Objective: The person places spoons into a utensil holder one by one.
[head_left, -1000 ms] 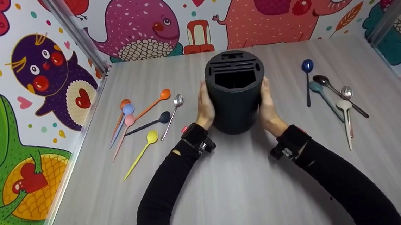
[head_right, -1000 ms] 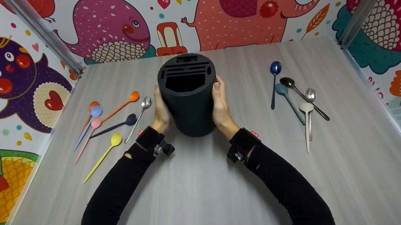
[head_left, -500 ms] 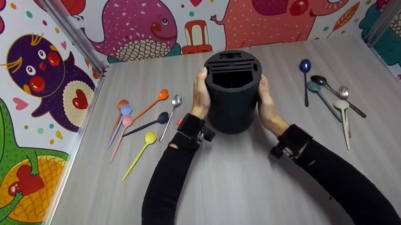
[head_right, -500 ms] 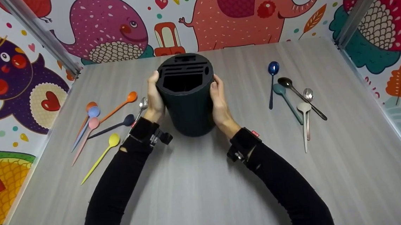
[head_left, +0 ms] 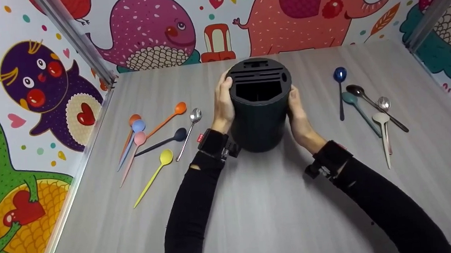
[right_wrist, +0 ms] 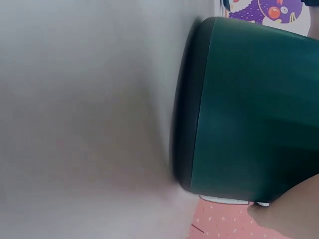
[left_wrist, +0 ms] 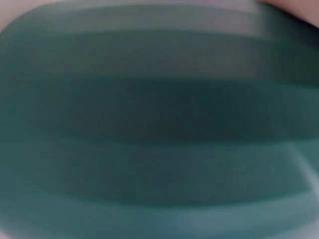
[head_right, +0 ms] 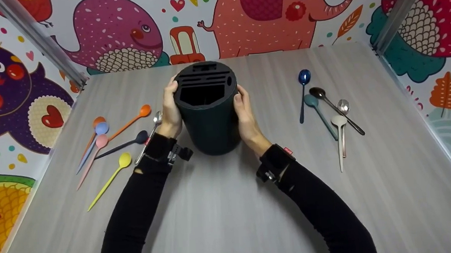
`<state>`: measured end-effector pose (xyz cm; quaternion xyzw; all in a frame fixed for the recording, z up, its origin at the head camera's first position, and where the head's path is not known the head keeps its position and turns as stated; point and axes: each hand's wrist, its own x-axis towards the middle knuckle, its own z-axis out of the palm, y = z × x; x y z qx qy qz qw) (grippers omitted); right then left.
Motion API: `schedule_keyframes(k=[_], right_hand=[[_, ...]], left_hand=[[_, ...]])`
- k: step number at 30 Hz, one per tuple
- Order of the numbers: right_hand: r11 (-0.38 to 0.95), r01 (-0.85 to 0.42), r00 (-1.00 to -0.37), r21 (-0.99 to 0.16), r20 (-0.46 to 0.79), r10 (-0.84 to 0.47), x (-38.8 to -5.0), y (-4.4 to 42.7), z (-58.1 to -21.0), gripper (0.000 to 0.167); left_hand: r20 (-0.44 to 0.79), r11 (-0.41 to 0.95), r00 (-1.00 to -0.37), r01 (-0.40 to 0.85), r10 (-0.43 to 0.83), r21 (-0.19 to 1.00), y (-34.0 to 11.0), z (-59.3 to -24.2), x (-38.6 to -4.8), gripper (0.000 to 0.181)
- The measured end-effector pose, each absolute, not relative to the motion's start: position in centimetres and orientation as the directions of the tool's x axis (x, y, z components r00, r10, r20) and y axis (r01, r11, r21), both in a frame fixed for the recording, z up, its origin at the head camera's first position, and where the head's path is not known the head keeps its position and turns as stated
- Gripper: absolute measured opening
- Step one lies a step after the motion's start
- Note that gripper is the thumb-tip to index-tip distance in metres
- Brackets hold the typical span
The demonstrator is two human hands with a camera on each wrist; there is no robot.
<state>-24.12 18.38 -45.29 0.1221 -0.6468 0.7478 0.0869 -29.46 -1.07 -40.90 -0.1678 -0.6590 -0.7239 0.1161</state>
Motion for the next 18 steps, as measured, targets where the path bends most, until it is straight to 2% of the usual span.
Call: schedule_keyframes(k=[7, 11, 14, 18], right_hand=[[-0.041, -0.279, -0.958, -0.959, 0.281, -0.057, -24.8, 20.8, -44.4, 0.065], [0.093, -0.271, -0.962, -0.958, 0.270, -0.025, -26.0, 23.5, -43.5, 0.059], [0.275, -0.248, -0.967, -0.929, 0.253, -0.015, -26.8, 25.9, -42.5, 0.061], [0.519, -0.211, -0.971, -0.828, 0.239, -0.012, -27.8, 29.3, -41.3, 0.071]], left_hand=[[0.414, -0.101, -0.910, 0.409, 0.029, 0.907, -1.0, -41.5, -29.8, 0.063], [0.420, -0.102, -0.907, 0.416, 0.028, 0.904, -0.9, -41.6, -29.8, 0.065], [0.427, -0.107, -0.904, 0.422, 0.029, 0.900, -1.0, -41.7, -29.8, 0.066], [0.426, -0.109, -0.904, 0.420, 0.035, 0.901, -1.0, -41.9, -29.8, 0.067]])
